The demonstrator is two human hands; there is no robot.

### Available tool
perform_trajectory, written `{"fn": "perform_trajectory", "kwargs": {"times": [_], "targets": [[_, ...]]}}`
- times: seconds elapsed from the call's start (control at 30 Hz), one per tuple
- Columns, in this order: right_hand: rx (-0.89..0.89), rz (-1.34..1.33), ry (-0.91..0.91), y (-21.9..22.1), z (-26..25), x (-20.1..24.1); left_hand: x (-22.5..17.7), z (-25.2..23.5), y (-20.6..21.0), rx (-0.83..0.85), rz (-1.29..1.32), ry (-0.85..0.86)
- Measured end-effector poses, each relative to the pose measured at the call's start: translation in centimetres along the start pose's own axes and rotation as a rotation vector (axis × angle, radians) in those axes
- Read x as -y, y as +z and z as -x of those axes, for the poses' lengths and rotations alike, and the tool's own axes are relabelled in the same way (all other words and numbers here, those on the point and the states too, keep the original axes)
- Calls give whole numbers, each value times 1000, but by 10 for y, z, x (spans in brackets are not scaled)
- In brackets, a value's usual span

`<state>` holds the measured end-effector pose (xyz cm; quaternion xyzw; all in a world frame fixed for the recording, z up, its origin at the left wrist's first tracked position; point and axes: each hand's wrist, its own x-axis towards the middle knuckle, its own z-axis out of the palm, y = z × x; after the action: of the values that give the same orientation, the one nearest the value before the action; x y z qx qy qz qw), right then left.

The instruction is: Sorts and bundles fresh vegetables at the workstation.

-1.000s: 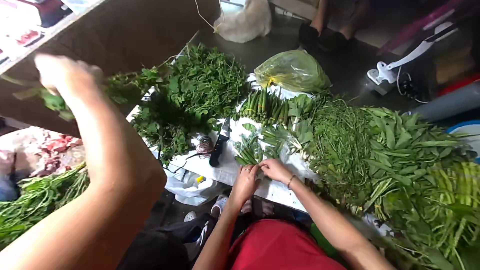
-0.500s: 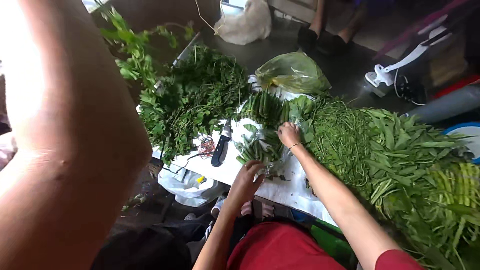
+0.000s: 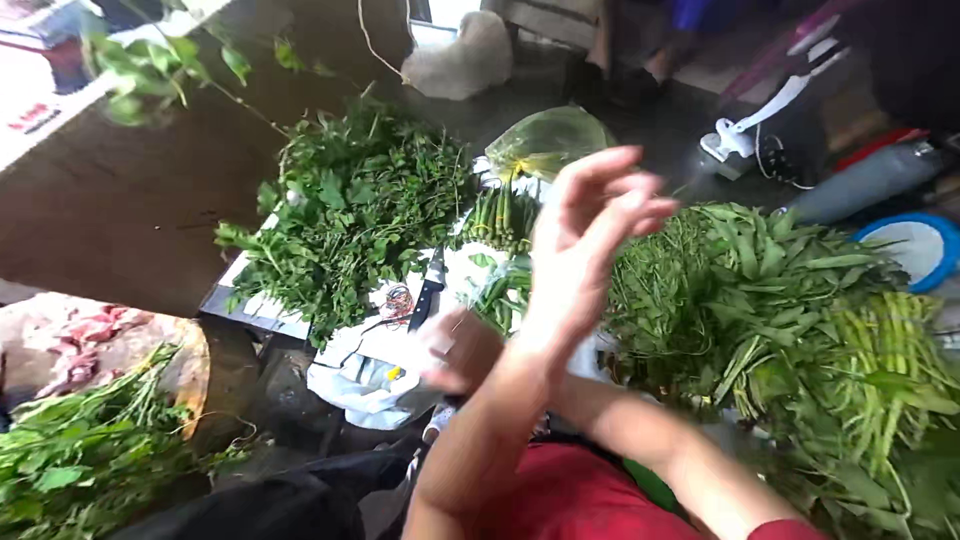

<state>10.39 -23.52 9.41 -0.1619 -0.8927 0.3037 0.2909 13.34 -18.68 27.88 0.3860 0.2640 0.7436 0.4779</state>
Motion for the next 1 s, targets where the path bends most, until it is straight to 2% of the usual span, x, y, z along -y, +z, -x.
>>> {"fn": "perform_trajectory", "kwargs": {"times": [0.07,0.1,0.17,0.2,0.33,0.43,0.5,0.57,0.63,0.67,0.73,0.8,0.9,1.0], "targets": [[11,-8,-431,9,14,50,4,-9,50,128,249,-145],[49,-31,-559,9,19,66,7,-8,64,197,320,-219],[84,-93,-660,5,30,73,17,-4,71,270,412,-328],[42,-111,-654,4,34,69,24,-1,67,262,444,-361],[-222,-126,-511,-18,23,44,55,16,35,117,442,-403],[-297,-220,-233,-36,21,21,70,42,4,168,311,-417],[-228,-308,49,-56,24,-6,72,64,-31,249,223,-366],[-41,-193,292,-75,23,-52,72,90,-75,235,59,-304],[150,-22,470,-72,17,-105,74,117,-121,167,-298,-267],[239,50,529,-64,12,-125,78,127,-142,133,-581,-272],[342,180,511,-41,1,-148,91,136,-177,90,-1120,-413],[424,274,431,-20,-8,-160,103,140,-194,94,-1431,-657],[469,290,375,-11,-20,-166,105,150,-200,118,-1545,-845],[287,197,329,-32,-17,-165,103,171,-205,125,-1494,-840]]}}
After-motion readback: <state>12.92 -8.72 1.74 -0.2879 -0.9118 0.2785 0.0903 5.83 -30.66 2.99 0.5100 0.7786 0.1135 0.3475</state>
